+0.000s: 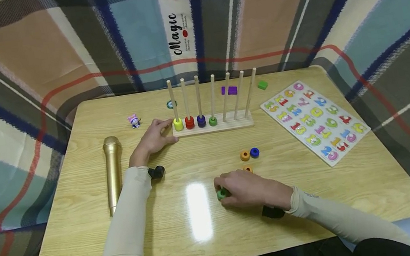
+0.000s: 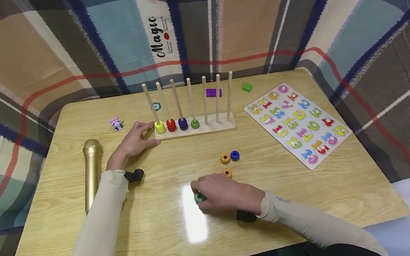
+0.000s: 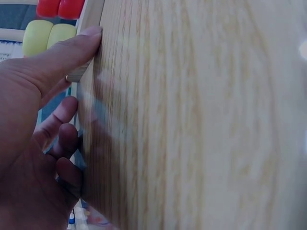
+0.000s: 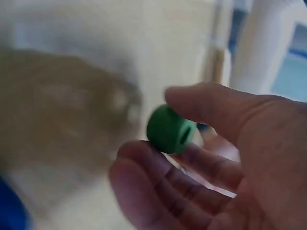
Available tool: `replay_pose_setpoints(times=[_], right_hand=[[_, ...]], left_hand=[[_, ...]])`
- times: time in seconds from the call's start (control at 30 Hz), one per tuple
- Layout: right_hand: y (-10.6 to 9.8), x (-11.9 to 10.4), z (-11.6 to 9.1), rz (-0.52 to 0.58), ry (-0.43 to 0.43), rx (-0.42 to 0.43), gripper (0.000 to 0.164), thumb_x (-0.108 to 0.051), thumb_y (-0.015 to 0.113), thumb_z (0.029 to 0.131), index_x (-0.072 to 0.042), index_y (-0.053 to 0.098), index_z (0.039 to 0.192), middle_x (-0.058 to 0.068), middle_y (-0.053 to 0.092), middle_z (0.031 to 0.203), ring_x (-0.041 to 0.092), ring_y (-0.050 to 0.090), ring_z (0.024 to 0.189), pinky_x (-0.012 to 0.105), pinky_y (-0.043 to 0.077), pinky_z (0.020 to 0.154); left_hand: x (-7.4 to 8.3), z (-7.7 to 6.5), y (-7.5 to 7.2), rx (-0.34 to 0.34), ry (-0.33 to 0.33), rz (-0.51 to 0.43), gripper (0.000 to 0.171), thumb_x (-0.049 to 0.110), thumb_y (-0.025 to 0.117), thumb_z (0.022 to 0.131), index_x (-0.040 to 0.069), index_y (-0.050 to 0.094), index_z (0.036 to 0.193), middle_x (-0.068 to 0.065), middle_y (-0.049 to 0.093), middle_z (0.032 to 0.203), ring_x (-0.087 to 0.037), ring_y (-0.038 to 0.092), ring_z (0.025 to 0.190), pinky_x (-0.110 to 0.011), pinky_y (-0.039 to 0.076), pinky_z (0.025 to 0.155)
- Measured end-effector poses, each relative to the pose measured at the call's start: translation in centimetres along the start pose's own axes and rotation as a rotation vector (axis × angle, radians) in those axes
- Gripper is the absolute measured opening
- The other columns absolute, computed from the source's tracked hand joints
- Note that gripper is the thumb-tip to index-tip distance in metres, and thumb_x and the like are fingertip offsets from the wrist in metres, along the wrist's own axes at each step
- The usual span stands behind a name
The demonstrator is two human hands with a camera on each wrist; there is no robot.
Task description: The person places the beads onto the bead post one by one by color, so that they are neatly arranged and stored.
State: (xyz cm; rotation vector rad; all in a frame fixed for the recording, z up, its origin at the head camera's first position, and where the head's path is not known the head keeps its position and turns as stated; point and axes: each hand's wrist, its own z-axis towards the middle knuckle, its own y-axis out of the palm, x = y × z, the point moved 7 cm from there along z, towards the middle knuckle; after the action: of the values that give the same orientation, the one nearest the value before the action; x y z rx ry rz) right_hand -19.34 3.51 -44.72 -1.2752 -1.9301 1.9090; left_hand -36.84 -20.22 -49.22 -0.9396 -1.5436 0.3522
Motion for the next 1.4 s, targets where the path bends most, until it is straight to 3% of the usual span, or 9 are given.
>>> replay_pose_setpoints(times=[0.1,0.33,0.43,0.5,0.73,1.03,1.17,1.27,1.4], right_hand=[[-3.9,1.0,0.7,0.061,0.046,0.143,0.026,-0.020,0.081,0.096,-0.007,0.072,0.117,0.002,0.072,0.101,0.013,0.068,0.085,0.023,0.056,0.072],[-17.0,4.1,2.5,0.176,0.121,0.664,0.033,-0.011,0.078,0.098,0.000,0.069,0.128,0.015,0.068,0.115,0.026,0.067,0.086,0.036,0.057,0.074],[-20.3,4.9,3.3,0.141,0.130,0.804,0.033,-0.015,0.077,0.100,0.001,0.071,0.129,0.016,0.070,0.112,0.027,0.067,0.085,0.036,0.054,0.076],[-21.3,5.3,3.9,0.122,0.156,0.834,0.034,-0.019,0.077,0.101,0.000,0.072,0.129,0.015,0.073,0.106,0.026,0.067,0.081,0.034,0.051,0.073],[-21.9,6.0,5.1,0.093,0.255,0.801,0.038,-0.023,0.074,0.103,0.000,0.072,0.133,0.014,0.073,0.079,0.023,0.069,0.066,0.028,0.044,0.059],[-20.8,6.7,6.0,0.110,0.350,0.620,0.052,-0.032,0.070,0.105,-0.002,0.063,0.147,0.008,0.073,0.075,0.016,0.065,0.056,0.027,0.039,0.049],[-20.1,6.6,4.3,0.111,0.318,0.692,0.059,-0.036,0.070,0.106,-0.006,0.055,0.155,0.006,0.065,0.067,0.016,0.055,0.052,0.030,0.039,0.052],[-18.6,6.6,1.9,0.096,0.256,0.755,0.053,-0.032,0.070,0.105,-0.006,0.057,0.150,0.005,0.066,0.070,0.018,0.053,0.053,0.033,0.040,0.054],[-14.1,7.6,-0.2,-0.010,0.220,0.635,0.039,-0.028,0.074,0.101,-0.006,0.070,0.133,0.007,0.072,0.087,0.021,0.060,0.063,0.039,0.047,0.058]], left_hand=[[-0.2,-0.1,0.0,0.001,0.000,-0.008,0.079,0.028,0.076,0.102,0.018,0.036,0.169,-0.019,0.037,0.152,-0.043,0.037,0.146,-0.064,0.030,0.122],[-0.3,-0.3,-0.4,0.028,0.011,-0.005,0.078,0.026,0.078,0.100,0.017,0.039,0.168,-0.020,0.040,0.148,-0.042,0.041,0.140,-0.062,0.033,0.120],[-0.2,-0.2,-0.3,0.032,0.020,-0.003,0.078,0.026,0.078,0.100,0.017,0.040,0.168,-0.020,0.040,0.147,-0.042,0.042,0.139,-0.062,0.034,0.119],[0.0,-0.1,-0.2,0.033,0.027,-0.005,0.077,0.025,0.078,0.100,0.017,0.040,0.167,-0.020,0.041,0.146,-0.042,0.042,0.138,-0.062,0.034,0.119],[0.6,0.0,-0.3,0.031,0.039,-0.005,0.077,0.026,0.078,0.101,0.016,0.040,0.167,-0.021,0.041,0.146,-0.043,0.043,0.138,-0.062,0.033,0.119],[0.6,0.0,-0.6,0.023,0.031,0.002,0.076,0.025,0.077,0.101,0.016,0.040,0.167,-0.020,0.040,0.147,-0.042,0.042,0.139,-0.062,0.032,0.120],[0.8,0.1,-0.5,0.024,0.034,-0.003,0.077,0.025,0.077,0.102,0.017,0.039,0.168,-0.020,0.040,0.148,-0.043,0.041,0.141,-0.063,0.032,0.121],[0.9,0.0,-0.2,0.013,0.027,-0.014,0.077,0.026,0.077,0.102,0.018,0.038,0.168,-0.020,0.039,0.150,-0.043,0.040,0.143,-0.063,0.031,0.122],[0.5,-0.4,-0.1,0.011,0.014,-0.011,0.077,0.028,0.076,0.102,0.017,0.038,0.169,-0.020,0.038,0.152,-0.043,0.039,0.145,-0.064,0.031,0.122]])
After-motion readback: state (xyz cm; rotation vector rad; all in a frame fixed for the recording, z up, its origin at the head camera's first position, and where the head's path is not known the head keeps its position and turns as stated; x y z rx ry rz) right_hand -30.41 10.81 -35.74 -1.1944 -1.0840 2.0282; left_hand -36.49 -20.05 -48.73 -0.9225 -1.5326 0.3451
